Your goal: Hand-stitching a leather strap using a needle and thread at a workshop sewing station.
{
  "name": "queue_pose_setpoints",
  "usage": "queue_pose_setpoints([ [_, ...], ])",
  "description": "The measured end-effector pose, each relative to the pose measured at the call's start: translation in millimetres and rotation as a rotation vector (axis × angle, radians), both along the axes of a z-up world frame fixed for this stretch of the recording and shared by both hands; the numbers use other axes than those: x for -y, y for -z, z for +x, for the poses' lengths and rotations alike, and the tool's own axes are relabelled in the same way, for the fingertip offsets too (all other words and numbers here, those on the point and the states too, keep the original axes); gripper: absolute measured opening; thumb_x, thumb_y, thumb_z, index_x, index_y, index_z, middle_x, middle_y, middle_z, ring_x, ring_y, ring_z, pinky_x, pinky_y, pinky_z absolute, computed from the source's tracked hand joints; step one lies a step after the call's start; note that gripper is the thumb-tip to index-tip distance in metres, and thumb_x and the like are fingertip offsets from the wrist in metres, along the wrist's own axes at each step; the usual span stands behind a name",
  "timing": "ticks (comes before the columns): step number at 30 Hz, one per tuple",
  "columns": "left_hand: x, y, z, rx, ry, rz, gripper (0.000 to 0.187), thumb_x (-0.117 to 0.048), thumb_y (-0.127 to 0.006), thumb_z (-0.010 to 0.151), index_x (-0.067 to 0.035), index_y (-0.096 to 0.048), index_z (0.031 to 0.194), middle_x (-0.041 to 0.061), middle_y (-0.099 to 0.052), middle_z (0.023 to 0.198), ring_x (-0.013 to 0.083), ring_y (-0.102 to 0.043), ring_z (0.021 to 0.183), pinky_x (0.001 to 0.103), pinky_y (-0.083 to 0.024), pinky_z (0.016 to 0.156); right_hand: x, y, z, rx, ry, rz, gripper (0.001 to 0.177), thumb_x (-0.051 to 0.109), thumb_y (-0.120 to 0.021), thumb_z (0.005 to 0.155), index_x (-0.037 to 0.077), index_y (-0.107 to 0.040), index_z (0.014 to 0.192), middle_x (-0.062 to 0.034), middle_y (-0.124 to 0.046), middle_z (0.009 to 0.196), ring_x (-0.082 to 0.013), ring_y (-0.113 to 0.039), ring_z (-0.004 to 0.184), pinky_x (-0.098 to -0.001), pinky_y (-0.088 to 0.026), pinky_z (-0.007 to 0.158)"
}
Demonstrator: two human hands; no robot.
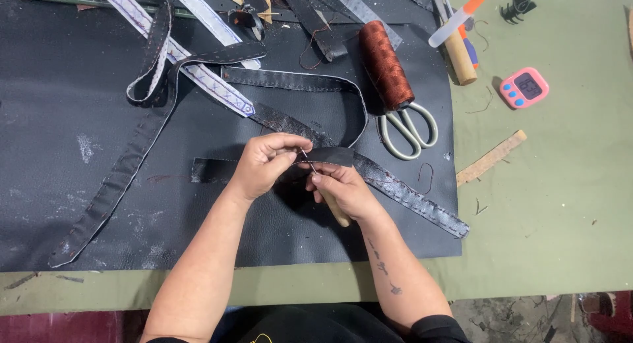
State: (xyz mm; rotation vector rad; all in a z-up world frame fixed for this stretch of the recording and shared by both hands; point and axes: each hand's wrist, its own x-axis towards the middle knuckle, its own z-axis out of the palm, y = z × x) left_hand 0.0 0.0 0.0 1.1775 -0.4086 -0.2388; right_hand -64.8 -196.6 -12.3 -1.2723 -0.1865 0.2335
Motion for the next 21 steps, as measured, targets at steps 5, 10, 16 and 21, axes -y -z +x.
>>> queue_pose_setpoints([
  [5, 0.5, -1.0, -0.5, 0.003, 0.042, -0.047, 0.033, 0.011, -0.066, 0.085, 0.012, -0.069, 0.119, 0.023, -0.073, 0.109, 0.0268, -0.075, 0.099, 0.041, -0.066, 0.084, 1.1, 0.8, -2.2, -0.025, 0.053, 0.037, 0.031, 0.004, -0.062, 0.093, -0.006, -0.068, 0.121, -0.0174, -0.069, 0.078, -0.0201, -0.068, 0.065, -0.0287, -0.057, 0.051],
  [10, 2.5, -11.6, -1.9, 0.055, 0.007, 0.054, 0.046, 0.005, -0.083, 0.078, 0.006, -0.07, 0.123, 0.017, -0.075, 0.115, 0.0211, -0.074, 0.106, 0.033, -0.063, 0.094, 3.2, 13.5, -3.8, -0.059, 0.11, 0.077, 0.03, 0.004, -0.064, 0.093, -0.009, -0.068, 0.12, -0.0201, -0.07, 0.082, -0.0243, -0.071, 0.075, -0.0313, -0.059, 0.055],
  [16, 3.7, -14.3, -2.7, 0.153, -0.011, 0.126, 0.048, 0.0, -0.09, 0.075, 0.004, -0.073, 0.12, 0.016, -0.076, 0.111, 0.0201, -0.073, 0.106, 0.031, -0.061, 0.093, 1.9, 13.3, -6.5, -0.024, 0.107, 0.096, 0.033, 0.004, -0.063, 0.092, -0.008, -0.068, 0.123, -0.0189, -0.069, 0.082, -0.0244, -0.068, 0.075, -0.0306, -0.058, 0.053],
  [21, 7.0, -16.5, -4.8, 0.33, -0.099, 0.286, 0.033, -0.005, -0.088, 0.079, 0.002, -0.077, 0.109, 0.018, -0.078, 0.104, 0.0281, -0.076, 0.101, 0.035, -0.062, 0.087, 3.1, 17.2, -7.7, 0.007, 0.14, 0.12, 0.035, 0.004, -0.062, 0.094, -0.011, -0.066, 0.124, -0.021, -0.068, 0.083, -0.0257, -0.066, 0.078, -0.0332, -0.058, 0.053],
])
